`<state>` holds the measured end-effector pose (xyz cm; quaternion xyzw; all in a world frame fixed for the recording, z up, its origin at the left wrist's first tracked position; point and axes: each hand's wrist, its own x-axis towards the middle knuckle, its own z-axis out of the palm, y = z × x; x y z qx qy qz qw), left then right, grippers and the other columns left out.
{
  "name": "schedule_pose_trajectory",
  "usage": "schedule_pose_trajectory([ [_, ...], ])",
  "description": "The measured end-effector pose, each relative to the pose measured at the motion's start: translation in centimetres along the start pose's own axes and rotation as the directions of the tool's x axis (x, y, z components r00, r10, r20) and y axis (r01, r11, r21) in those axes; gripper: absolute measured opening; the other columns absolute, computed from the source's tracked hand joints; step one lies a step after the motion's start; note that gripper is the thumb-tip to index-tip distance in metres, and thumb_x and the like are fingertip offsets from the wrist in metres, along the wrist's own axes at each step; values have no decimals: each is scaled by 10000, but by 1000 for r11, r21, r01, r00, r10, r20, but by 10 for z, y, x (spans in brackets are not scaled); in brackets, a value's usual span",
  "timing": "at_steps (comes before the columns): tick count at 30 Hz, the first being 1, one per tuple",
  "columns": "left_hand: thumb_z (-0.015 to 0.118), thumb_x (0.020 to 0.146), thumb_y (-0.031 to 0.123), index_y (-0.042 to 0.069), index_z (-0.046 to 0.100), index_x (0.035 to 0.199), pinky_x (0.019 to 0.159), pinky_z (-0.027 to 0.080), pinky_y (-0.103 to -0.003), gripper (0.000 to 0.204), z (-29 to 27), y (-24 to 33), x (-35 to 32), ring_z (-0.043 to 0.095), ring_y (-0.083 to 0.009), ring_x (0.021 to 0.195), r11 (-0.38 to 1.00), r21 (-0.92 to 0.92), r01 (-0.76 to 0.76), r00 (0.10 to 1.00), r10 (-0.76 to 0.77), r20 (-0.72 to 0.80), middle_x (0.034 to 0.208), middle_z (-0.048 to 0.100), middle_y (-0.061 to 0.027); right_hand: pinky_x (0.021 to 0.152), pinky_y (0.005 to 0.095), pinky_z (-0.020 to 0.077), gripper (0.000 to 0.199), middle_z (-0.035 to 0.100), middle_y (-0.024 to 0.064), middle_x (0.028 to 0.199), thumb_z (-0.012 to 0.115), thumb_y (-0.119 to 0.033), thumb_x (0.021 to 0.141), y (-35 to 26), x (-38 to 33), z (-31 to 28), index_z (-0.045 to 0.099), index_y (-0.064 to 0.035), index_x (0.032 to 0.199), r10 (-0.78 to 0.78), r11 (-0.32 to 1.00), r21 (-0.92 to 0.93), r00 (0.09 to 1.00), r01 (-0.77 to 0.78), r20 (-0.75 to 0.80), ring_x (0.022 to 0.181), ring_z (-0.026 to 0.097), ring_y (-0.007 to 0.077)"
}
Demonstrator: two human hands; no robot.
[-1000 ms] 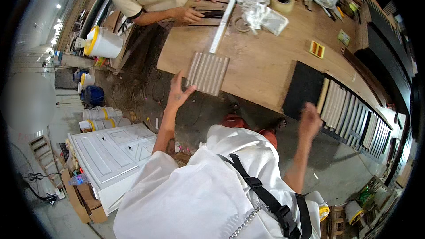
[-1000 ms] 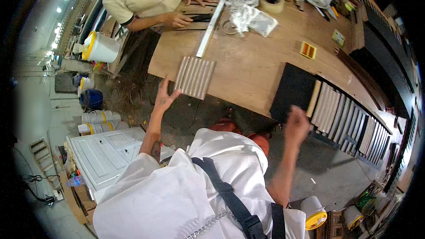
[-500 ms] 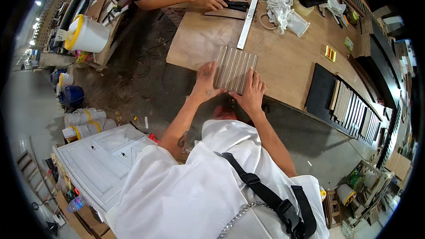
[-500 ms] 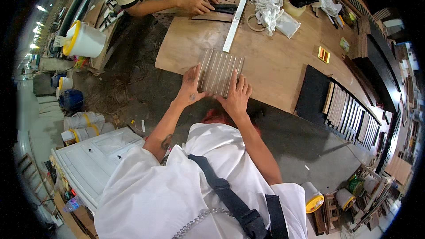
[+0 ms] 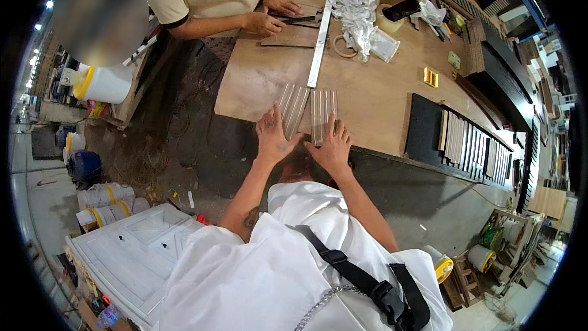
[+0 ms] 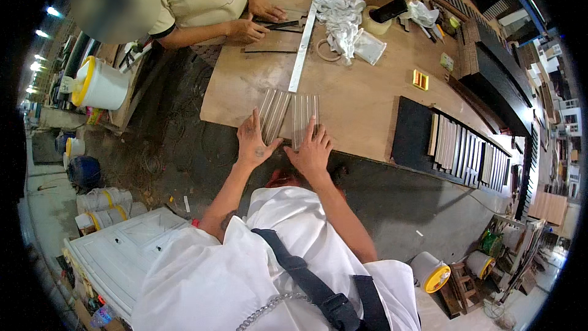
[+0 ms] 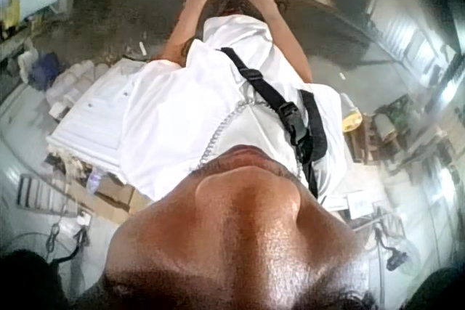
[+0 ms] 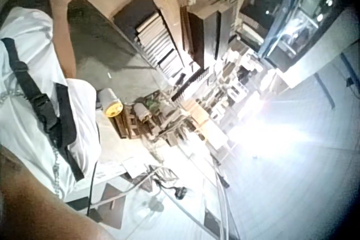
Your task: The person assembles a furniture component by hammering small wooden strips into place along the edge of a black panel and then arranging a series of light-colored slats onto the panel's surface.
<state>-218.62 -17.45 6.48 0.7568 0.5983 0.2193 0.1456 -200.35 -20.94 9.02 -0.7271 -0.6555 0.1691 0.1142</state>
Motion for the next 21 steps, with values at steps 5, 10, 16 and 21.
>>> schedule_pose_trajectory([
  [5,751,761,352,-49,99,1490,1026,299,-554,1057,11,30,12,375,-441,1234,959,139,247,963,-259,73,1359,371,-266,939,544,371,1043,437,302,1246,757,-348,705,0,8,10,172,29,1482,119,992,-27,987,-123,-103,1093,465,443],
  [10,742,760,293,-48,117,1483,992,342,-550,1015,10,34,11,398,-442,1184,950,186,252,967,-256,-7,1328,390,-259,909,543,391,1033,462,286,1206,750,-295,685,8,4,4,177,35,1479,150,988,-6,979,-152,-135,1053,480,427],
  [16,775,717,302,-71,140,1475,1016,323,-513,1057,16,37,20,410,-435,1183,958,105,266,962,-270,27,1267,454,-293,911,550,384,1084,480,275,1179,756,-303,653,14,10,-5,153,27,1491,257,966,-14,966,-257,-17,1064,480,430],
  [21,828,637,285,-162,162,1423,1027,322,-512,1123,11,40,1,453,-445,1172,980,38,195,978,-192,-76,1262,475,-349,997,510,375,1198,472,299,1201,819,-311,559,45,-4,-25,140,22,1489,313,918,257,950,-302,-1,1129,464,441],
])
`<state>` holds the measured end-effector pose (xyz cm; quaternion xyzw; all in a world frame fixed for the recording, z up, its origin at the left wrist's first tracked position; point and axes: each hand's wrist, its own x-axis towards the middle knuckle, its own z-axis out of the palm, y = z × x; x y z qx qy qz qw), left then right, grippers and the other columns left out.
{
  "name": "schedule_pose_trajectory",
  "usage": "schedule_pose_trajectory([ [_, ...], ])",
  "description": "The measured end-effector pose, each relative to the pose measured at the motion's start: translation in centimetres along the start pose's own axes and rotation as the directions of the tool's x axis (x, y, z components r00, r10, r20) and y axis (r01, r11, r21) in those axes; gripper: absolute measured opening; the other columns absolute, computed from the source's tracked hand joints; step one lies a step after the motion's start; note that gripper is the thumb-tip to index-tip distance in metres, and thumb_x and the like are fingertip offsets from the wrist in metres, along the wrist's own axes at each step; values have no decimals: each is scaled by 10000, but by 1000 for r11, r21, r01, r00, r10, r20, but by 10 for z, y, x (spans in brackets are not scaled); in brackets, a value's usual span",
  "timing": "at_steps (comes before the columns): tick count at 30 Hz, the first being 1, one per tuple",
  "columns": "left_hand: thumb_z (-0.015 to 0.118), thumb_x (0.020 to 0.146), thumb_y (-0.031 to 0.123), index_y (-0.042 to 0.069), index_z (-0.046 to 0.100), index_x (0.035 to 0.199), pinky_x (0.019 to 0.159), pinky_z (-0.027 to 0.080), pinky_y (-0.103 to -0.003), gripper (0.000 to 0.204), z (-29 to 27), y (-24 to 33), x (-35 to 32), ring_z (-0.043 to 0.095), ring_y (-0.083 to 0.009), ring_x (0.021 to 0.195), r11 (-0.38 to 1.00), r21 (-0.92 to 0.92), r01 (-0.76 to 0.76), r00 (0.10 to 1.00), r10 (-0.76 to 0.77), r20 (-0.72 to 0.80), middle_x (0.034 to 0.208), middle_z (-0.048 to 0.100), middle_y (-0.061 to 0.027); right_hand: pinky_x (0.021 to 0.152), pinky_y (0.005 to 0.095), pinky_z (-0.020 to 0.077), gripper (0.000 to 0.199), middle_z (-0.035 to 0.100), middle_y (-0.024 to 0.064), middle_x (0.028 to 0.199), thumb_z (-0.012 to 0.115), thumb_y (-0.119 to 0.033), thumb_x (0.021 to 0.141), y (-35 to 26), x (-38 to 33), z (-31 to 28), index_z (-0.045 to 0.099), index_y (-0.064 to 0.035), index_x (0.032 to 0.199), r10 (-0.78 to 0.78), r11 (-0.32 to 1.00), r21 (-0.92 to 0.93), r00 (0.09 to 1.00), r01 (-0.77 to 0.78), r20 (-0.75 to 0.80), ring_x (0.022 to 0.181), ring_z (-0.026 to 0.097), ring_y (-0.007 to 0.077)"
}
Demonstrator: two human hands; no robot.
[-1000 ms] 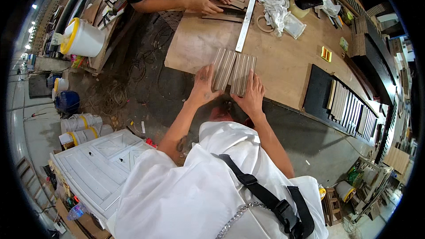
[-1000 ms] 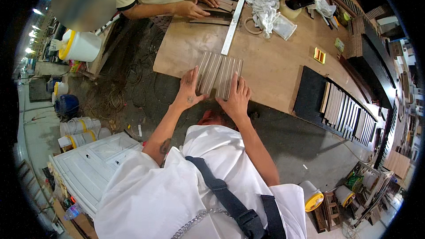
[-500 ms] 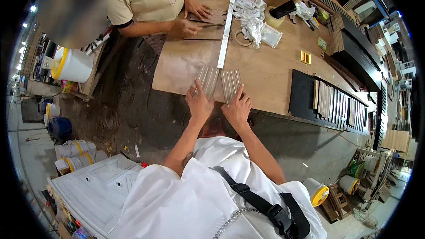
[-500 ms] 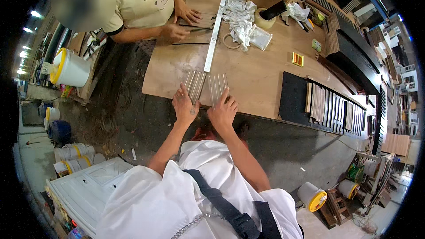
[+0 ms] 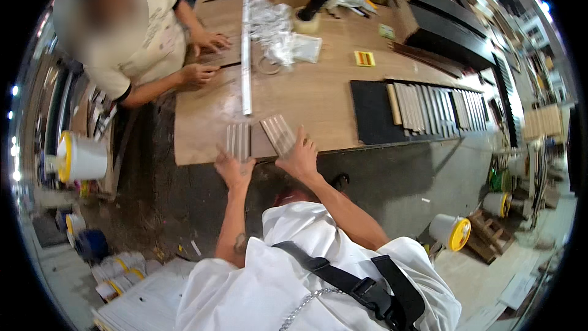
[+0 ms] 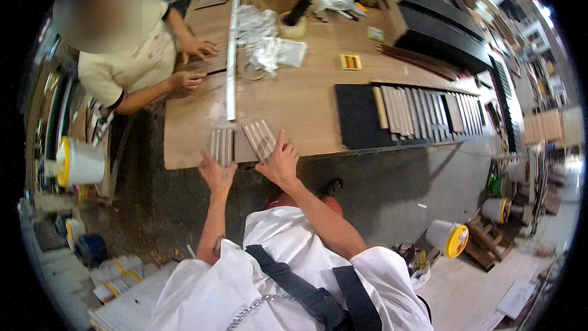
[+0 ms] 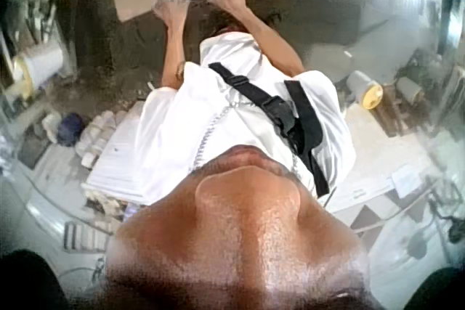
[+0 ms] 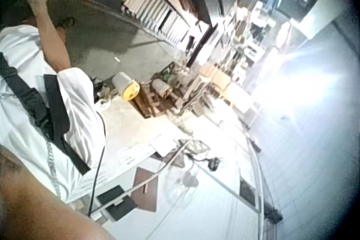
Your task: The person assembles a furniture component by hammering small wooden strips into place along the edge of a black panel and then arranging a series of light-colored slats onto the panel's surface.
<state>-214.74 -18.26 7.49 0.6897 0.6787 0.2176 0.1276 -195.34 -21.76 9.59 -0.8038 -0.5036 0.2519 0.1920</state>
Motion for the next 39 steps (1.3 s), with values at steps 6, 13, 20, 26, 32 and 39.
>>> schedule_pose_trajectory([
  [6,849,621,222,-101,210,1440,919,449,-439,1087,-8,97,-29,571,-380,1036,941,-241,239,968,-209,142,1092,591,-264,953,405,447,1157,524,276,1191,798,-256,632,116,-46,-134,86,13,1503,102,766,628,991,-135,87,1093,541,376],
  [13,825,653,187,-49,335,1351,896,472,-416,885,90,361,-90,569,-341,1035,794,-586,-164,915,345,211,1091,584,-223,838,376,502,1080,524,192,1175,767,-95,662,304,-133,-267,120,-94,1527,418,544,833,894,-102,-163,1002,560,256],
  [20,780,676,395,-93,254,1421,1044,310,-557,1035,230,581,-132,398,-483,1226,943,-326,-70,929,180,322,1322,416,-355,835,328,469,1026,524,110,1134,749,-128,700,478,-213,-394,147,-84,1529,577,596,798,737,-85,-352,958,549,196],
  [26,744,703,407,-141,251,1397,1005,303,-583,1013,298,618,-124,382,-504,1207,997,-41,59,988,-53,142,1296,390,-414,842,314,454,1000,512,84,1128,733,-108,718,554,-218,-451,148,-77,1529,562,589,808,721,-5,-405,955,537,178],
  [32,738,734,355,-150,265,1389,994,324,-570,953,311,623,-131,369,-496,1211,978,-84,189,978,-180,107,1252,417,-397,794,290,471,978,508,84,1136,725,-73,739,574,-149,-494,151,-92,1530,515,575,818,780,-7,-355,921,533,168],
  [39,691,779,269,-157,322,1355,982,345,-541,806,323,623,-135,388,-443,1175,999,-18,44,999,-45,-30,1247,422,-331,774,337,499,1023,503,132,1166,747,-105,710,599,-37,-525,131,-64,1526,331,780,625,875,-43,-353,945,555,212],
])
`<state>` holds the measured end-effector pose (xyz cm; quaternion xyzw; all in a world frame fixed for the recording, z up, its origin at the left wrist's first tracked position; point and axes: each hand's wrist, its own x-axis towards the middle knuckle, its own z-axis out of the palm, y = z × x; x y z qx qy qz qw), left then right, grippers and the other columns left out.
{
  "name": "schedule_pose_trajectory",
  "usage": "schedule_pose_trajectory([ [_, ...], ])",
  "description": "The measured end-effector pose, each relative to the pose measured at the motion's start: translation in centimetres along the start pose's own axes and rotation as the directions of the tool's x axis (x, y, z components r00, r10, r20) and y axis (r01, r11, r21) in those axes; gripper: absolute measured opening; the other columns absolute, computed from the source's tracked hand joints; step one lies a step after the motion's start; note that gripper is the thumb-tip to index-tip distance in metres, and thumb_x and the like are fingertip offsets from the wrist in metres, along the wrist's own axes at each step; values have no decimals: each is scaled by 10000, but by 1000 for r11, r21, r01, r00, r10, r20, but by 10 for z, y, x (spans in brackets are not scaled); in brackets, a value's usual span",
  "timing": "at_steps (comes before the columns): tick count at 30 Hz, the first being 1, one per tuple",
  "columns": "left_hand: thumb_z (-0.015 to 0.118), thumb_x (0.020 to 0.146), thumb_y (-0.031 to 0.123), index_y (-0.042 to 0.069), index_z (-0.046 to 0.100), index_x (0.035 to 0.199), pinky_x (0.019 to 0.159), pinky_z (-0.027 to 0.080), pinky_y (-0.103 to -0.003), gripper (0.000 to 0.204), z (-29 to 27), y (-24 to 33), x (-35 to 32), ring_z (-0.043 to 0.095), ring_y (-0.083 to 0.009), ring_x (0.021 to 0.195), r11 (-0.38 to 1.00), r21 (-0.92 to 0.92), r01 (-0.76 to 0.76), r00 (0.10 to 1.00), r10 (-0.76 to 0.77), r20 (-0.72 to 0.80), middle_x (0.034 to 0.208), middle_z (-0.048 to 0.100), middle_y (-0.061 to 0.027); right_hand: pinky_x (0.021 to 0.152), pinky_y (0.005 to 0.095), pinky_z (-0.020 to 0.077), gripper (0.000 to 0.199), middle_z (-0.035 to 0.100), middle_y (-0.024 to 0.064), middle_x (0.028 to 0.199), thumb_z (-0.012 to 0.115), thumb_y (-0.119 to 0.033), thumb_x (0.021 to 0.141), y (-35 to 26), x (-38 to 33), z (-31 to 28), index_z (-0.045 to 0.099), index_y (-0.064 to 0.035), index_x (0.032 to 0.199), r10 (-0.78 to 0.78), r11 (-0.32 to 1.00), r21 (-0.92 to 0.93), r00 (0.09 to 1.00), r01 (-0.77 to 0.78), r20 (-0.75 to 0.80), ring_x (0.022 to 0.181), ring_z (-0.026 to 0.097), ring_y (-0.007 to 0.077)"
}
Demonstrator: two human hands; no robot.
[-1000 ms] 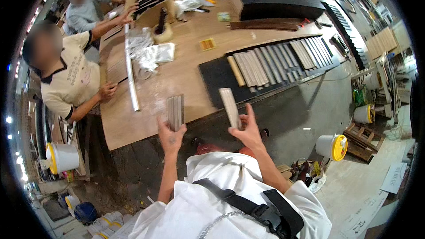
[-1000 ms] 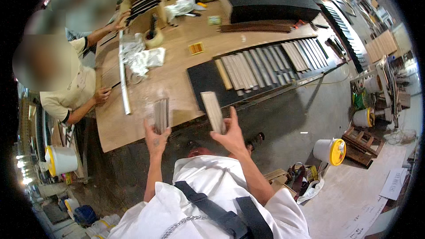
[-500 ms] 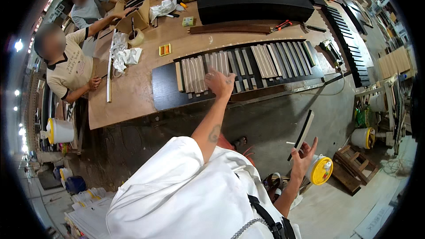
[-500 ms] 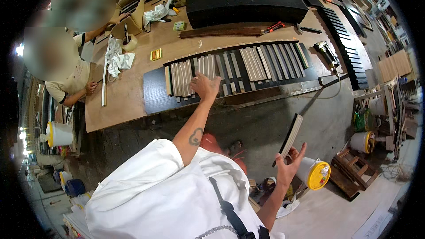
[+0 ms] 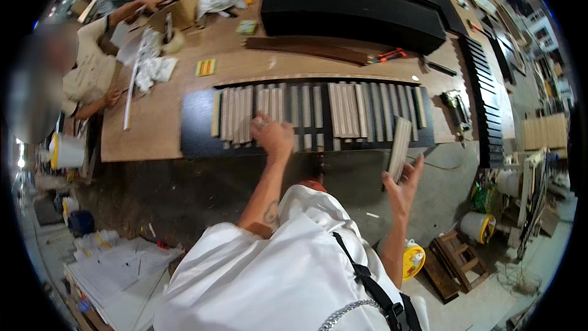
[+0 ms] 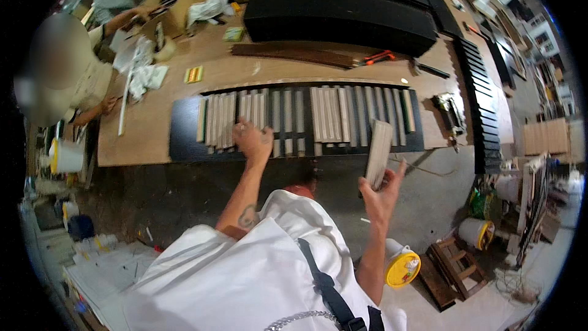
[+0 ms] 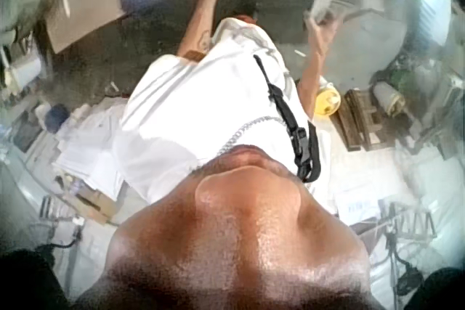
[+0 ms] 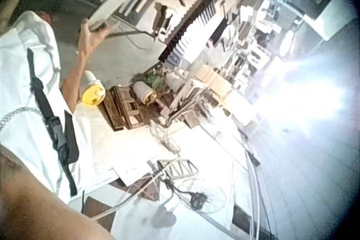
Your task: The person assembles a furniture component by hammering small wooden strips into place along the edge of a black panel and then arranging a series of light-colored slats onto the panel's surface.
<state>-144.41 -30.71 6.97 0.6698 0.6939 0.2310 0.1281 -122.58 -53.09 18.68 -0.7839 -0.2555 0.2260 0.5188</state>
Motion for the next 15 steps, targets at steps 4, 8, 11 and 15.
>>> schedule_pose_trajectory([
  [4,682,819,230,-86,425,1306,929,392,-505,635,-11,-6,-4,465,-420,1098,995,21,-97,989,98,-112,1193,475,-277,935,480,400,1062,475,235,1169,772,-222,647,43,80,31,168,7,1489,-257,892,-365,963,267,77,1083,467,365],
  [8,626,879,100,0,591,866,608,443,-404,107,-42,11,-2,548,-286,633,963,-218,-160,985,172,34,713,535,-142,937,497,366,1120,476,276,1135,792,-273,597,66,131,66,162,23,1475,-266,710,-634,950,306,162,1036,442,407],
  [11,624,910,140,-15,567,804,541,405,-362,196,-56,23,-5,456,-246,532,960,-267,-80,995,95,43,593,462,-118,922,501,372,1153,480,274,1126,805,-273,579,66,153,80,144,21,1477,-238,668,-681,953,301,187,1024,447,402],
  [15,565,972,260,-26,533,762,531,401,-356,356,-61,21,-9,467,-219,522,965,-224,134,990,-120,76,572,457,-136,908,496,378,1149,481,267,1117,816,-261,580,67,158,76,156,30,1474,-236,682,-663,951,308,199,1023,447,399],
])
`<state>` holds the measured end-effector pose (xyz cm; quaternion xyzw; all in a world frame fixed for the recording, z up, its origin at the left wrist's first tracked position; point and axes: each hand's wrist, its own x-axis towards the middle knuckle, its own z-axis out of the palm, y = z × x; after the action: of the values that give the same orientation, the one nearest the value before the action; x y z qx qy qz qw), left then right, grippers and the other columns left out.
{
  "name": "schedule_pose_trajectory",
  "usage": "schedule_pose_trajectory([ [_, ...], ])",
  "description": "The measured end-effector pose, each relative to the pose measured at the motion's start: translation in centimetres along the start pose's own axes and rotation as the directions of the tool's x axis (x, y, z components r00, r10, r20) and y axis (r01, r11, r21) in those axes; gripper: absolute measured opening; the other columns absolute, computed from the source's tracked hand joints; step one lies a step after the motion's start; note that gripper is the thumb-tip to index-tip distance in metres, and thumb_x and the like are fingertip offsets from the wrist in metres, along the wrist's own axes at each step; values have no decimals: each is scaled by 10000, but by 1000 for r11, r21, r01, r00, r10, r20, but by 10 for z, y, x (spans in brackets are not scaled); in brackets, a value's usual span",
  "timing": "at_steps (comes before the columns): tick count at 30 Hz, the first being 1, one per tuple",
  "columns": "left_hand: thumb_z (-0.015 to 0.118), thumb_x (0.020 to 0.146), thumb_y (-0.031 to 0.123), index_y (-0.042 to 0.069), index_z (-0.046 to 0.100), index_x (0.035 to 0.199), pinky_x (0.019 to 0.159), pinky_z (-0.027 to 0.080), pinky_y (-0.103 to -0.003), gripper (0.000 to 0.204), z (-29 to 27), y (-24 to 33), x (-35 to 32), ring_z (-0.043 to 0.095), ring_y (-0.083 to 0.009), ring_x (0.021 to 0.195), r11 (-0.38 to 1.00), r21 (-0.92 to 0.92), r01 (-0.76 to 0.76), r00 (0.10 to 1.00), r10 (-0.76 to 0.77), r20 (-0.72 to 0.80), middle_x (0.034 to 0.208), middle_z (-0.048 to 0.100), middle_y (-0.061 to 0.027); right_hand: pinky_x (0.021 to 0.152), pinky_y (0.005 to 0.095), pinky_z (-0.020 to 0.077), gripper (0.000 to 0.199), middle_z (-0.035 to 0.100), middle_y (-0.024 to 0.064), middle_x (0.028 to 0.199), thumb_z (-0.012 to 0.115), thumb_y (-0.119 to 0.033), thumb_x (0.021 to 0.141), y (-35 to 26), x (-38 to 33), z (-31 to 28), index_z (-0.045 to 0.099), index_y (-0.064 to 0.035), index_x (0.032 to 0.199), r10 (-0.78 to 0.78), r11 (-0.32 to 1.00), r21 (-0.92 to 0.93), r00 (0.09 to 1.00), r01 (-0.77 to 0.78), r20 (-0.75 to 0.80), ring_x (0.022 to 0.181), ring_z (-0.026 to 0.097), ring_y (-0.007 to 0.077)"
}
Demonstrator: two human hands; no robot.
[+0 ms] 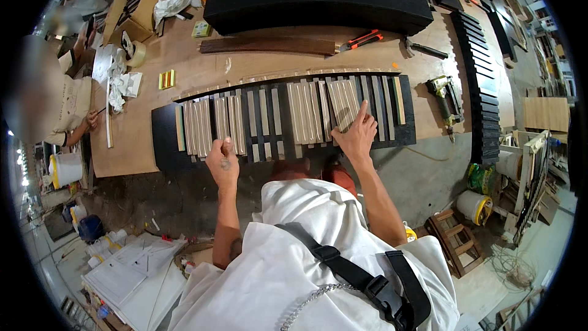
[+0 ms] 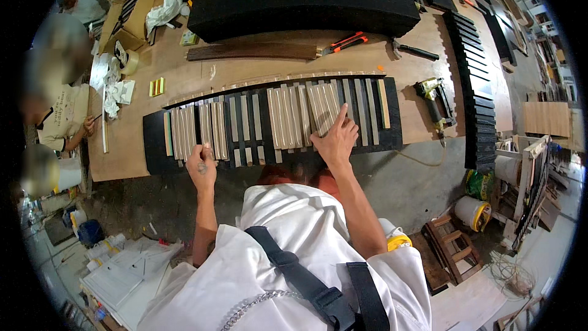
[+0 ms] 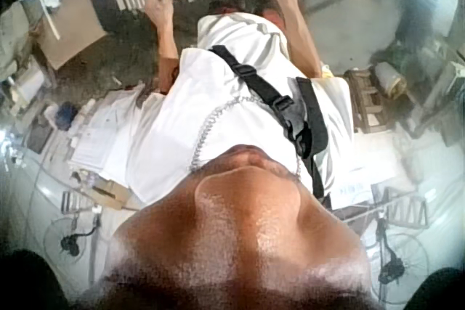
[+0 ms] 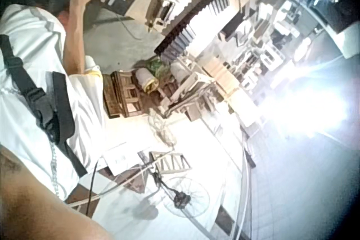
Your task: The person assembles a furniture component by hammering small wooden strips into place along the edge of a black panel and then arranging a series of light-colored slats onto the panel's surface.
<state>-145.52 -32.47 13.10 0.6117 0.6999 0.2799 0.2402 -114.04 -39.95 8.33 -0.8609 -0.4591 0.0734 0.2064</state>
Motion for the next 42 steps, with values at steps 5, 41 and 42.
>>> schedule_pose_trajectory([
  [5,558,977,284,-20,519,727,529,382,-347,396,14,34,-13,441,-191,531,995,93,-25,1000,27,-14,576,474,-103,884,502,390,1130,476,267,1133,837,-293,609,4,3,-5,183,49,1465,8,999,31,999,-10,47,1025,449,398],
  [41,572,875,78,32,631,980,716,475,-425,130,212,78,153,594,-350,825,891,9,-454,891,454,16,888,605,-144,680,414,509,208,592,154,908,675,-74,781,128,-20,-44,633,-29,980,216,973,140,937,-183,-273,788,611,340],
  [42,575,865,69,28,627,991,717,477,-421,143,212,72,160,600,-342,819,894,-26,-446,895,447,0,888,607,-142,684,413,509,211,592,156,904,675,-78,786,129,-18,-43,632,-33,988,225,971,138,936,-194,-272,785,611,341],
])
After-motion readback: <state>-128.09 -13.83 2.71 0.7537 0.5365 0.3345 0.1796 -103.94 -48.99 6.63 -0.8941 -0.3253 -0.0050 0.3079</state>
